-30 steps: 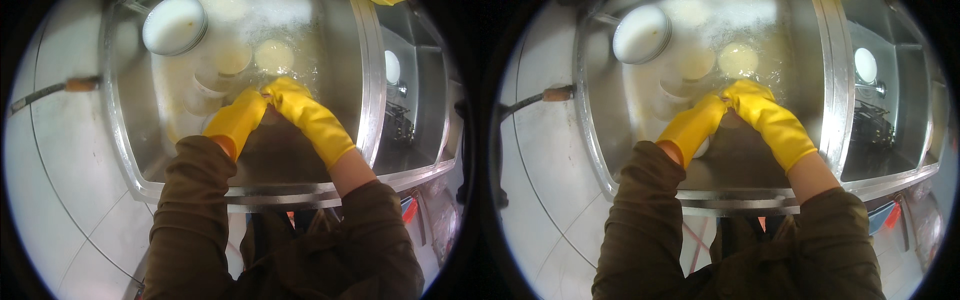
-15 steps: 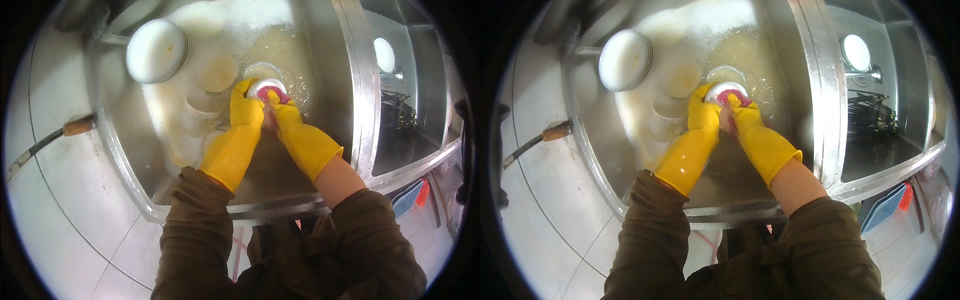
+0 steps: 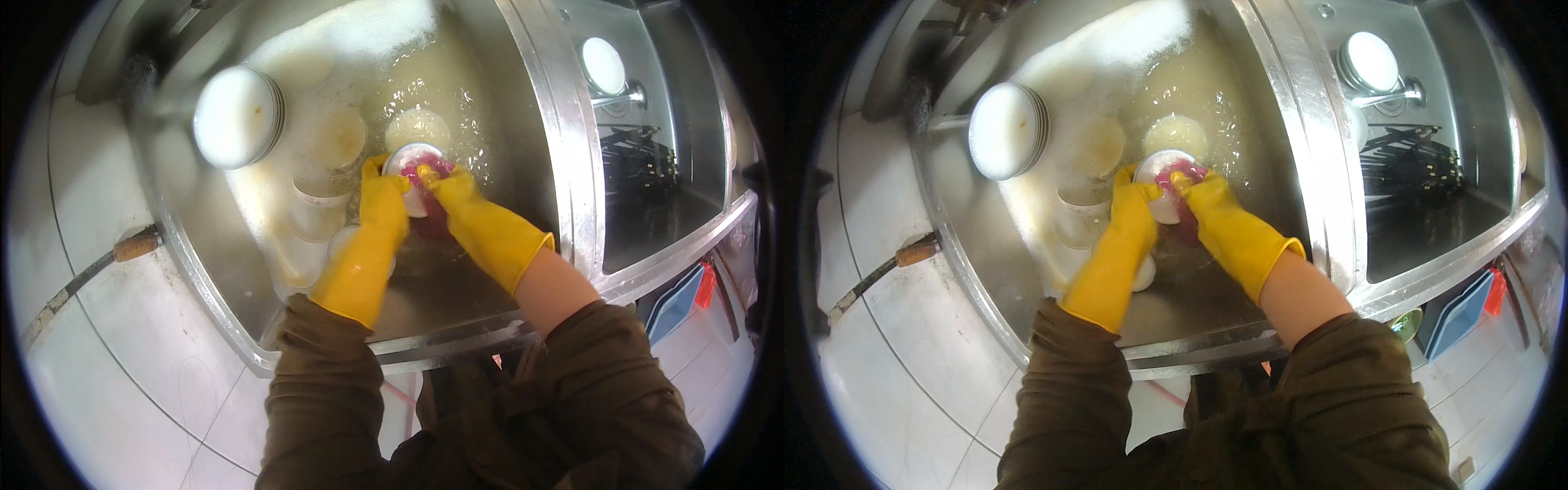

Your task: The person washes chopsticks, a ladle, and small bowls in a stainless steel sink using a pink sponge. They scrub each item under running water and place the cleaned items into a drying rack.

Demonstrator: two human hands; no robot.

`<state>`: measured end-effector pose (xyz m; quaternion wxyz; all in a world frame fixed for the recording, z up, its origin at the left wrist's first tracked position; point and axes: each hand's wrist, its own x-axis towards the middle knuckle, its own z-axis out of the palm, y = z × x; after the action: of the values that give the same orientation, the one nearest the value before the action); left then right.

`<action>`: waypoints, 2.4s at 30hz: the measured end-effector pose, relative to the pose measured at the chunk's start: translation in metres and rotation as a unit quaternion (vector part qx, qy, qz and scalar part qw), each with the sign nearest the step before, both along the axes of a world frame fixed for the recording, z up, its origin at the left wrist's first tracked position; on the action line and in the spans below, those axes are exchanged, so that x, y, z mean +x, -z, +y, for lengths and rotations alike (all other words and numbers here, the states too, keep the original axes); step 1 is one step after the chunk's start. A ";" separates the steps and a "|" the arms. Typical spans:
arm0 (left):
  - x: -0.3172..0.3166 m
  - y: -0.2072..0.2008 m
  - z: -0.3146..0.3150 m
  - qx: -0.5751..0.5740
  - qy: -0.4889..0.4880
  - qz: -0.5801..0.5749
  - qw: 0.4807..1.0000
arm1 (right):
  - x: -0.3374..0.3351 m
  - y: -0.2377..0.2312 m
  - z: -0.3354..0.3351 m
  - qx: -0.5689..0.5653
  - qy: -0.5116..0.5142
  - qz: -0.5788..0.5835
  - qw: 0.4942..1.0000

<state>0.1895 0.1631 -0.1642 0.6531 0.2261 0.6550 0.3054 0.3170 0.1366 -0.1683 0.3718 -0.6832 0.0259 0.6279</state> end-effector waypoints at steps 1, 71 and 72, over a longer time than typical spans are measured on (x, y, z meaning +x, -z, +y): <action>-0.008 -0.004 0.007 -0.020 0.075 0.029 0.997 | 0.001 -0.002 0.002 0.055 -0.170 -0.040 0.983; -0.043 -0.113 -0.048 0.092 -0.084 -0.033 0.992 | 0.014 -0.057 0.013 0.100 -0.320 -0.407 0.849; -0.044 -0.114 -0.061 0.082 -0.165 -0.120 0.976 | 0.003 -0.040 0.011 0.042 -0.293 -0.421 0.858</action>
<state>0.1460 0.1023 -0.0501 0.6465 0.1294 0.5733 0.4865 0.3204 0.1475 -0.1280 0.1748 -0.8419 -0.3608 0.3612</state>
